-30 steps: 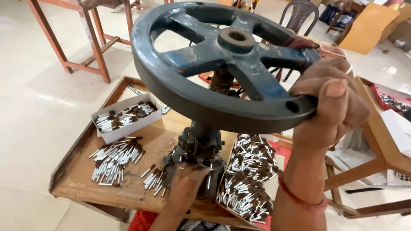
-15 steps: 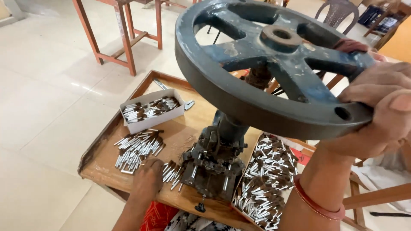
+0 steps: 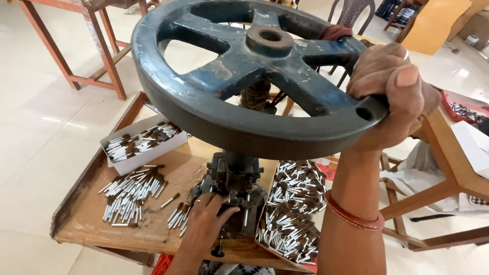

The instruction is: Operating a manual press machine to assemble small metal components into a jig.

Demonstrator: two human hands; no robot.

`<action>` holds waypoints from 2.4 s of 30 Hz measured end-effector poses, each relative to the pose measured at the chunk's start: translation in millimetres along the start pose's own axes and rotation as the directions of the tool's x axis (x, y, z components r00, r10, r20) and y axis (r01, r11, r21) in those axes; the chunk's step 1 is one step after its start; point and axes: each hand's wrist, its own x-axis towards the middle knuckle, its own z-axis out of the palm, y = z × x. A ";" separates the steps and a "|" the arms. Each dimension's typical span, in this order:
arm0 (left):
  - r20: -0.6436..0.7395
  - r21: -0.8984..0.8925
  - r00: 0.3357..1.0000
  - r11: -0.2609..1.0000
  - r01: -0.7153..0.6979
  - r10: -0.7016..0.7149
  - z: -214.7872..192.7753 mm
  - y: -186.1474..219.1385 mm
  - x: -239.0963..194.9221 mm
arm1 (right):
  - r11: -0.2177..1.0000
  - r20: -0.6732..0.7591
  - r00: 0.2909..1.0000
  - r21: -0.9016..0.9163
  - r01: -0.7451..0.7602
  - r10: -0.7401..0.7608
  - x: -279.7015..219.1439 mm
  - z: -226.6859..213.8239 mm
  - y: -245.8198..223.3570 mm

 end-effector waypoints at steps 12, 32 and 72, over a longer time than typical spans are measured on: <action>0.199 0.199 0.975 0.971 -0.136 0.096 -27.4 -5.0 -14.2 | 0.960 -0.033 0.988 -0.236 -0.153 0.149 -3.7 42.2 -79.0; 0.020 -0.146 0.928 0.919 -0.365 0.372 13.0 80.9 0.0 | 0.998 -0.009 1.000 -0.062 -0.014 0.014 -11.3 -4.5 -8.9; 0.221 0.271 0.969 0.948 -0.169 0.109 -23.0 -1.4 -12.5 | 0.996 -0.026 0.996 0.018 -0.085 0.086 -5.1 6.7 -27.2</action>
